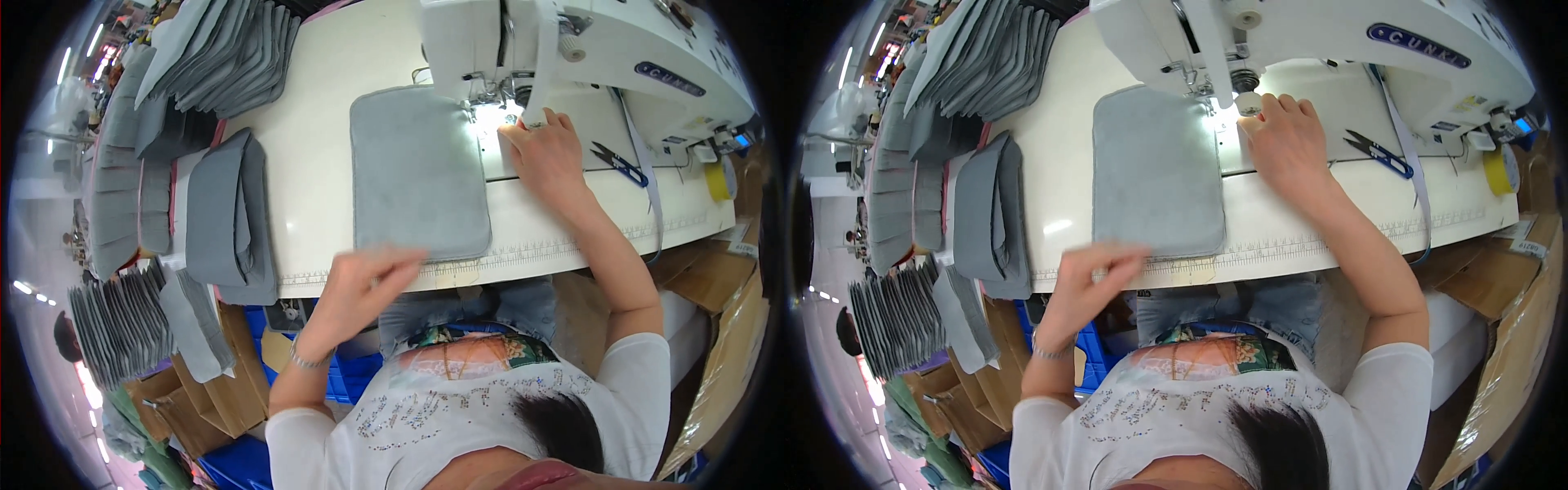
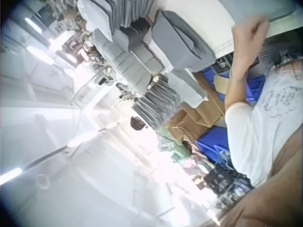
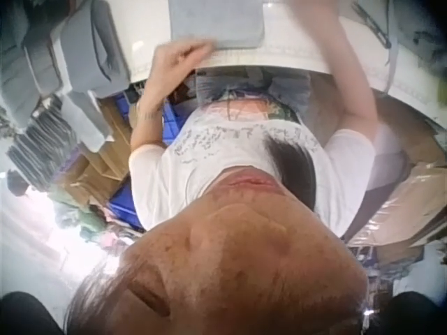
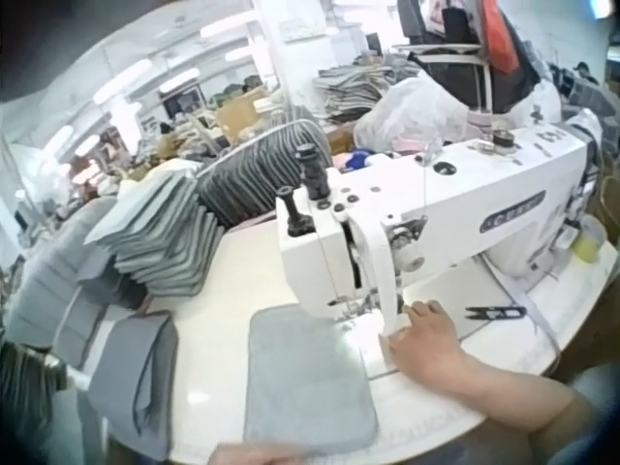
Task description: Operating an industrial sewing machine to stitch grey fabric pieces and inserting white foam padding.
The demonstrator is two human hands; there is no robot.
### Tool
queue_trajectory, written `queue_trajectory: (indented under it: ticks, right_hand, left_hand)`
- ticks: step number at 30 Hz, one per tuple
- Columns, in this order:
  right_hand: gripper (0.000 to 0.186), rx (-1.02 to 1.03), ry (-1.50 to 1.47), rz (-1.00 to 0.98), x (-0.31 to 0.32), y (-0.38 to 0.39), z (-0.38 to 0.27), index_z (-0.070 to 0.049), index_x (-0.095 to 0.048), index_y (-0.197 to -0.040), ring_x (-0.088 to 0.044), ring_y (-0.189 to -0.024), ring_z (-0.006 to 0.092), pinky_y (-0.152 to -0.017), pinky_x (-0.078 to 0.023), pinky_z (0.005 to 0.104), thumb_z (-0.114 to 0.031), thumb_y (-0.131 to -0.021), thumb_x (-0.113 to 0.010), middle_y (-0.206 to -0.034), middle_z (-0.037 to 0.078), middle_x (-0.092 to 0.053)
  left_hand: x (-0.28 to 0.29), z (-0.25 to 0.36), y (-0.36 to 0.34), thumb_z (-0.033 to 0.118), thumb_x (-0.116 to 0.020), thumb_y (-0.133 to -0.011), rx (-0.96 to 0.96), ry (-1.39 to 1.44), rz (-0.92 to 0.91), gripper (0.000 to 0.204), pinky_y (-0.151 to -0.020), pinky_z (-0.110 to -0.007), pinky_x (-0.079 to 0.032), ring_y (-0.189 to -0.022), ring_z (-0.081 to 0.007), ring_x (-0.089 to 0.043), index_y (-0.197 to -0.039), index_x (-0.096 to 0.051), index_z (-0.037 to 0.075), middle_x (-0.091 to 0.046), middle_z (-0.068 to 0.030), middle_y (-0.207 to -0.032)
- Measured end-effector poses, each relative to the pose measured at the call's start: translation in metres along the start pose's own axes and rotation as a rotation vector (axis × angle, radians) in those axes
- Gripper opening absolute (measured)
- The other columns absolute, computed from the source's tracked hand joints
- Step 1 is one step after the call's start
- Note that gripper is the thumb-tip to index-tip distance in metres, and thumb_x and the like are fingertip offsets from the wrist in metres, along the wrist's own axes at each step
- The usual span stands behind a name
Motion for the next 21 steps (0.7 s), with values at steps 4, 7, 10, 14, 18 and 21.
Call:
queue_trajectory:
  ticks: [4, 7, 10, 14, 18, 21]
  right_hand:
    - [0.013, -0.009, 0.027, -0.029, 0.003, 0.001, -0.002, -0.012, -0.070, -0.086, -0.058, -0.089, 0.0230, -0.080, -0.043, 0.0360, -0.010, -0.075, -0.064, -0.086, 0.007, -0.061]
    - [0.013, -0.045, -0.029, -0.082, -0.001, 0.003, 0.000, -0.012, -0.070, -0.088, -0.058, -0.091, 0.0237, -0.083, -0.044, 0.0369, -0.011, -0.076, -0.065, -0.086, 0.007, -0.062]
    - [0.011, -0.039, -0.018, -0.040, -0.004, 0.004, 0.000, -0.012, -0.070, -0.087, -0.058, -0.092, 0.0237, -0.084, -0.044, 0.0379, -0.012, -0.077, -0.065, -0.085, 0.007, -0.062]
    - [0.010, -0.073, -0.003, -0.063, 0.001, 0.000, 0.000, -0.011, -0.070, -0.086, -0.059, -0.091, 0.0233, -0.084, -0.045, 0.0370, -0.011, -0.078, -0.065, -0.087, 0.008, -0.062]
    - [0.010, -0.059, -0.048, 0.018, -0.001, 0.001, 0.000, -0.012, -0.070, -0.085, -0.059, -0.091, 0.0213, -0.084, -0.046, 0.0353, -0.010, -0.078, -0.064, -0.089, 0.006, -0.062]
    - [0.010, -0.058, -0.066, 0.057, -0.004, 0.000, 0.004, -0.011, -0.070, -0.084, -0.059, -0.090, 0.0208, -0.083, -0.047, 0.0352, -0.010, -0.077, -0.064, -0.088, 0.005, -0.061]
  left_hand:
    - [-0.020, 0.008, -0.072, 0.019, -0.062, -0.088, -0.294, -0.546, 0.273, 0.046, -0.101, -0.045, -0.038, -0.125, -0.0336, -0.045, -0.132, -0.052, 0.010, -0.045, -0.0162, -0.139]
    - [-0.029, -0.017, -0.071, 0.028, -0.061, -0.088, -0.245, -0.755, 0.140, 0.057, -0.108, -0.053, -0.027, -0.136, -0.0349, -0.032, -0.140, -0.043, 0.013, -0.034, -0.0144, -0.148]
    - [-0.021, -0.026, -0.033, 0.032, -0.061, -0.087, -0.193, -0.719, 0.074, 0.057, -0.107, -0.057, -0.025, -0.136, -0.0353, -0.031, -0.139, -0.045, 0.014, -0.035, -0.0139, -0.148]
    - [-0.005, -0.026, 0.012, 0.036, -0.064, -0.084, -0.202, -0.687, 0.045, 0.062, -0.108, -0.056, -0.025, -0.138, -0.0353, -0.029, -0.140, -0.045, 0.017, -0.032, -0.0127, -0.150]
    - [-0.010, -0.003, 0.049, 0.032, -0.073, -0.075, -0.168, -0.646, -0.038, 0.065, -0.107, -0.060, -0.026, -0.139, -0.0348, -0.029, -0.135, -0.051, 0.019, -0.033, -0.0117, -0.150]
    - [-0.018, -0.014, 0.062, 0.019, -0.076, -0.071, -0.156, -0.758, -0.136, 0.066, -0.105, -0.059, -0.031, -0.133, -0.0372, -0.037, -0.133, -0.053, 0.017, -0.041, -0.0117, -0.145]
Point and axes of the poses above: each hand's wrist, its own y-axis away from the middle knuckle, its own x-axis out of the back of the hand, z = x × y, the point moved 3 cm from there along -y, towards the middle knuckle
